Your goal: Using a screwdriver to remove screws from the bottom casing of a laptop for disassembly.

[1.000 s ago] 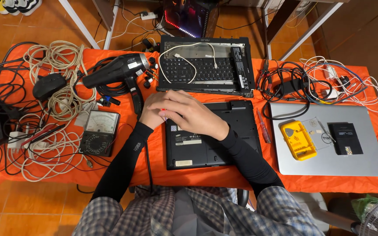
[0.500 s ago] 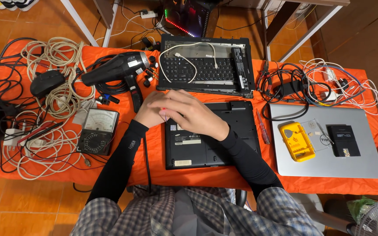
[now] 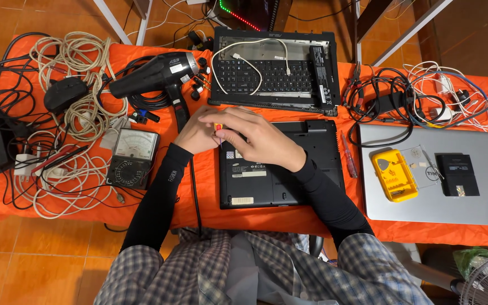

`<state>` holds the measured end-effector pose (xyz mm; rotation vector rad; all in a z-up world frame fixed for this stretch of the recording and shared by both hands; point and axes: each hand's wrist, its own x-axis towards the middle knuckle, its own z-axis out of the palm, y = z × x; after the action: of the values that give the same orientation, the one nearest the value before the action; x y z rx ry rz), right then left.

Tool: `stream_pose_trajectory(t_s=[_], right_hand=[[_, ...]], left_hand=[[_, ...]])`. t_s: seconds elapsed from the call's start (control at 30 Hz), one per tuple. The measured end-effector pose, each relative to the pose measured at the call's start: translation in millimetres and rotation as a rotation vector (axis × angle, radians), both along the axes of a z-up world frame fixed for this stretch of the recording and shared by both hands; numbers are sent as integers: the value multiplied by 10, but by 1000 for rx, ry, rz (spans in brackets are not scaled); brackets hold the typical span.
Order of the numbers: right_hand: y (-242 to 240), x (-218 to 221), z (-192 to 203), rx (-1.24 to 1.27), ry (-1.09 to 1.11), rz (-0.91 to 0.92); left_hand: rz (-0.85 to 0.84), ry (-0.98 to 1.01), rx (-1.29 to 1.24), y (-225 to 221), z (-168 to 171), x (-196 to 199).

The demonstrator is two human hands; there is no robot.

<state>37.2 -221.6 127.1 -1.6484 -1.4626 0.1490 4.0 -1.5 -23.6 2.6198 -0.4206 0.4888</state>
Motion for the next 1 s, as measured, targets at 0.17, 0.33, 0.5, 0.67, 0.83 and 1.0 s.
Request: stream_pose_trajectory(t_s=[0.17, 0.33, 0.5, 0.67, 0.83, 1.0], right_hand=[[24, -6, 74, 109, -74, 63], [10, 9, 11, 45, -96, 26], [24, -29, 151, 157, -89, 82], [60, 90, -67, 139, -125, 70], [5, 52, -27, 26, -134, -3], [-22, 90, -28, 91, -165, 9]], left_hand=[[-113, -25, -90, -105, 360, -82], [-74, 34, -22, -34, 131, 1], [-100, -17, -36, -43, 165, -19], [-156, -86, -148, -24, 234, 17], [-149, -20, -148, -40, 169, -23], [-169, -262, -93, -14, 127, -11]])
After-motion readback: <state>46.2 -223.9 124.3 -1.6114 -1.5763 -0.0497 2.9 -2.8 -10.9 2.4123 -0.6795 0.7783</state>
